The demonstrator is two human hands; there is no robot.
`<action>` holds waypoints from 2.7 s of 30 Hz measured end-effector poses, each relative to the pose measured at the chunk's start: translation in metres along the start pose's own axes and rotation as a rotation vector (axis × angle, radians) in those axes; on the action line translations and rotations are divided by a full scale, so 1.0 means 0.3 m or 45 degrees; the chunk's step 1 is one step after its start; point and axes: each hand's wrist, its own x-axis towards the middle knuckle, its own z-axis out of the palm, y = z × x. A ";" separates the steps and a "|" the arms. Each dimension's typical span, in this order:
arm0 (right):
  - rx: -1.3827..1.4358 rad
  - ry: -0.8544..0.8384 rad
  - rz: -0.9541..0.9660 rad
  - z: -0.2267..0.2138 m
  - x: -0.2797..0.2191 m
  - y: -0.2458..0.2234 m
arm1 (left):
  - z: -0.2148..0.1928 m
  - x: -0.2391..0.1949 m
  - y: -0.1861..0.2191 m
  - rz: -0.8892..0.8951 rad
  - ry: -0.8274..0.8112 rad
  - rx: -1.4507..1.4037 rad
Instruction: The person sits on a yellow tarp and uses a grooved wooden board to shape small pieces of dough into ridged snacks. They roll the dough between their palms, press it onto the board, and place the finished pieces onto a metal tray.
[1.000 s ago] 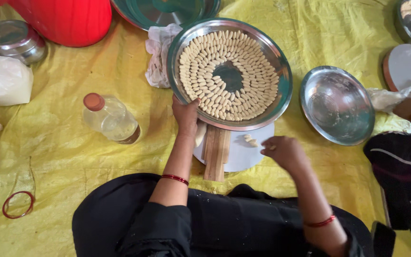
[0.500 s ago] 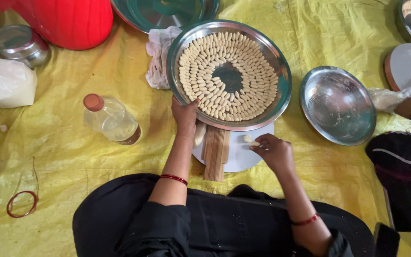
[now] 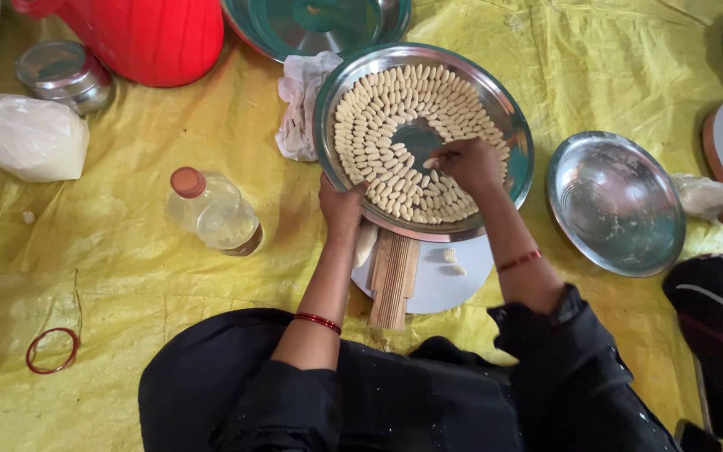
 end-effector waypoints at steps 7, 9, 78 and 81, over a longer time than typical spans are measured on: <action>-0.294 -0.115 -0.093 0.101 0.128 0.060 | 0.002 0.000 -0.002 0.010 0.024 0.026; -0.287 -0.142 -0.082 0.099 0.127 0.063 | 0.005 -0.004 0.006 0.006 0.031 0.049; -0.355 -0.029 0.325 0.109 0.081 -0.021 | -0.001 -0.001 0.001 -0.025 0.043 0.049; -0.366 0.000 0.337 0.085 0.057 -0.052 | 0.004 0.001 -0.009 -0.013 0.056 0.089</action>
